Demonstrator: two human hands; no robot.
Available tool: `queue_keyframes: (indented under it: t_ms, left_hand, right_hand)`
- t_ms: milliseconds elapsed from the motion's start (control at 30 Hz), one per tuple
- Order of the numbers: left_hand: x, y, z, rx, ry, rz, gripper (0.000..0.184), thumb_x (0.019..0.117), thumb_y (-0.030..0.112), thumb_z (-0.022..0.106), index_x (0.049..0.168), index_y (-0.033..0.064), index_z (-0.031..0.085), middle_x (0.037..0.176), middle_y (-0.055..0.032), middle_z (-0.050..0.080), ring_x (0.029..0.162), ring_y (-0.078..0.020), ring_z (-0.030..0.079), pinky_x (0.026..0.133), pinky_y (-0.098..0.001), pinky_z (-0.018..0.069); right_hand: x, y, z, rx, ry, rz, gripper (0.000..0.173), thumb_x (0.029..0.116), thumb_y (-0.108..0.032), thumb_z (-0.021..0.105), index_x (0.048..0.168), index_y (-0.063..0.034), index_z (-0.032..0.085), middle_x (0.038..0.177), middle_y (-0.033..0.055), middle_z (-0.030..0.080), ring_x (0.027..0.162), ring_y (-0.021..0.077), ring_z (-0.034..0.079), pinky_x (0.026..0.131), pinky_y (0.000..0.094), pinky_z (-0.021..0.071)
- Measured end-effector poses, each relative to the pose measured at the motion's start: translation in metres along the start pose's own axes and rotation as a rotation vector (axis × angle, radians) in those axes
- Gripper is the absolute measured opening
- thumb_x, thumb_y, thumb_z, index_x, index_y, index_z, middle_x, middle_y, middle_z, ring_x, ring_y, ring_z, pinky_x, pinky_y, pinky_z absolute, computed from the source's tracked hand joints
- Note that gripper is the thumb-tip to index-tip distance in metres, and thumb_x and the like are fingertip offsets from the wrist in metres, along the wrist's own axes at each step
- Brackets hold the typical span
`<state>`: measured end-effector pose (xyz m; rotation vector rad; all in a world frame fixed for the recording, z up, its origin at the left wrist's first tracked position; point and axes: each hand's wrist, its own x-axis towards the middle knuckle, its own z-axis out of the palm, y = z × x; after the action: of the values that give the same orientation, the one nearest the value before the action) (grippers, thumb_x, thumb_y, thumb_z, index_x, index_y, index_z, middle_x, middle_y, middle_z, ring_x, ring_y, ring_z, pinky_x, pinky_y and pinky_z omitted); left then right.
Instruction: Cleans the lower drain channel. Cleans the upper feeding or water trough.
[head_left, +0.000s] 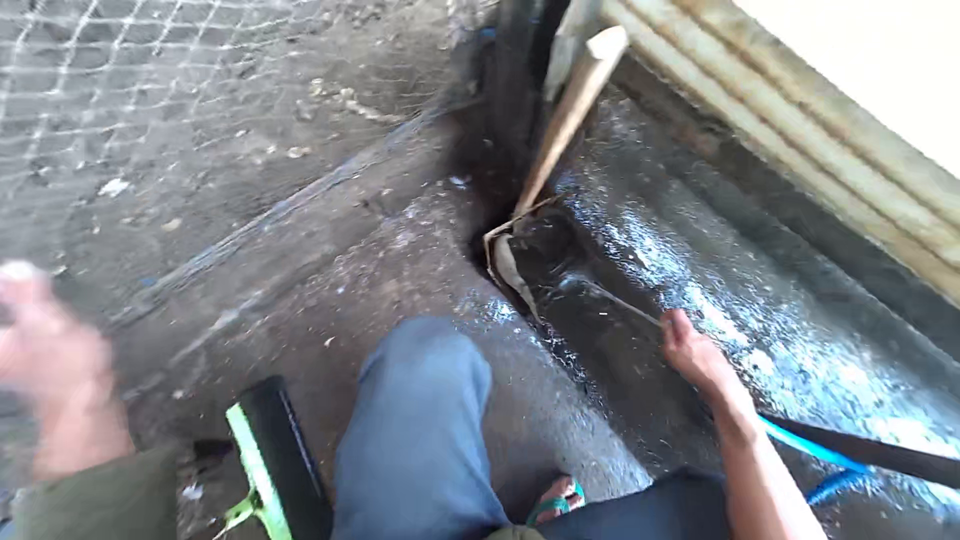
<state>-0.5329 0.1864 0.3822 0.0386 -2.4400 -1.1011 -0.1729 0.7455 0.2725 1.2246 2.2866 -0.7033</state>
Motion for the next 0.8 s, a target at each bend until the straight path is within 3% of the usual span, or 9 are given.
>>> queue_keyframes:
  t_ms: [67,133,233,300,433,533,633,800]
  left_hand:
    - [0.000,0.068,0.050,-0.130,-0.200,0.253,0.076,0.0986,0.043,0.061,0.147,-0.0081,0.034,0.147,-0.0276,0.044,0.134,-0.0230,0.047,0.112,-0.0327,0.0396]
    - [-0.016,0.144,0.102,-0.134,-0.483,0.365,0.089,0.0899,0.044,0.070,0.151,-0.0051,0.030,0.151,-0.0318,0.041,0.139,-0.0360,0.045,0.113,-0.0451,0.0405]
    - [-0.046,0.221,0.186,-0.198,-0.846,0.305,0.105,0.0824,0.044,0.082,0.160,0.0062,0.023,0.155,-0.0251,0.041,0.140,-0.0382,0.046,0.109,-0.0521,0.0458]
    - [-0.069,0.249,0.234,-0.276,-0.970,0.226,0.106,0.0828,0.039,0.084,0.162,0.0105,0.020,0.158,-0.0227,0.039,0.140,-0.0378,0.047,0.108,-0.0528,0.0481]
    - [-0.106,0.269,0.297,-0.492,-0.967,0.224,0.091,0.0907,0.029,0.079,0.162,0.0112,0.024,0.158,-0.0192,0.042,0.137,-0.0289,0.053,0.109,-0.0427,0.0496]
    - [-0.125,0.264,0.317,-0.588,-0.916,0.314,0.064,0.1003,0.024,0.066,0.153,0.0014,0.038,0.145,-0.0188,0.054,0.126,-0.0208,0.061,0.106,-0.0359,0.0521]
    - [-0.132,0.259,0.330,-0.500,-0.851,0.439,0.046,0.1043,0.025,0.060,0.141,-0.0029,0.052,0.128,-0.0184,0.066,0.115,-0.0175,0.067,0.103,-0.0339,0.0532]
    - [-0.132,0.262,0.337,-0.386,-0.789,0.544,0.043,0.1066,0.028,0.055,0.137,-0.0027,0.051,0.119,-0.0178,0.068,0.106,-0.0160,0.069,0.097,-0.0329,0.0549]
  right_hand:
    - [-0.003,-0.002,0.004,0.039,-0.017,-0.027,0.044,0.1123,-0.026,0.033,0.154,-0.0106,0.038,0.114,0.0323,0.067,0.107,0.0521,0.067,0.091,0.0675,0.0507]
    - [-0.004,-0.001,0.009,0.071,-0.024,-0.052,0.044,0.1123,-0.025,0.033,0.153,-0.0098,0.038,0.113,0.0317,0.067,0.106,0.0512,0.067,0.090,0.0667,0.0510]
    - [-0.007,0.000,0.010,0.100,-0.022,-0.023,0.044,0.1119,-0.026,0.033,0.153,-0.0113,0.037,0.115,0.0305,0.067,0.109,0.0496,0.067,0.091,0.0656,0.0513]
    - [-0.010,-0.001,0.009,0.116,-0.013,0.009,0.044,0.1117,-0.027,0.033,0.153,-0.0131,0.038,0.116,0.0294,0.068,0.110,0.0485,0.067,0.091,0.0646,0.0519]
    - [-0.018,0.000,0.008,0.140,-0.052,0.028,0.044,0.1108,-0.026,0.034,0.154,-0.0155,0.037,0.117,0.0274,0.068,0.110,0.0469,0.067,0.091,0.0631,0.0524]
    - [-0.019,0.004,0.012,0.145,-0.053,0.049,0.044,0.1106,-0.026,0.034,0.153,-0.0161,0.037,0.116,0.0264,0.068,0.110,0.0464,0.067,0.091,0.0629,0.0528]
    - [-0.019,0.005,0.019,0.154,-0.051,0.062,0.043,0.1111,-0.026,0.032,0.153,-0.0162,0.037,0.114,0.0259,0.068,0.109,0.0459,0.068,0.090,0.0617,0.0532]
    - [-0.016,0.007,0.021,0.172,-0.040,0.020,0.042,0.1112,-0.027,0.032,0.151,-0.0157,0.039,0.110,0.0248,0.069,0.106,0.0448,0.068,0.089,0.0603,0.0536]
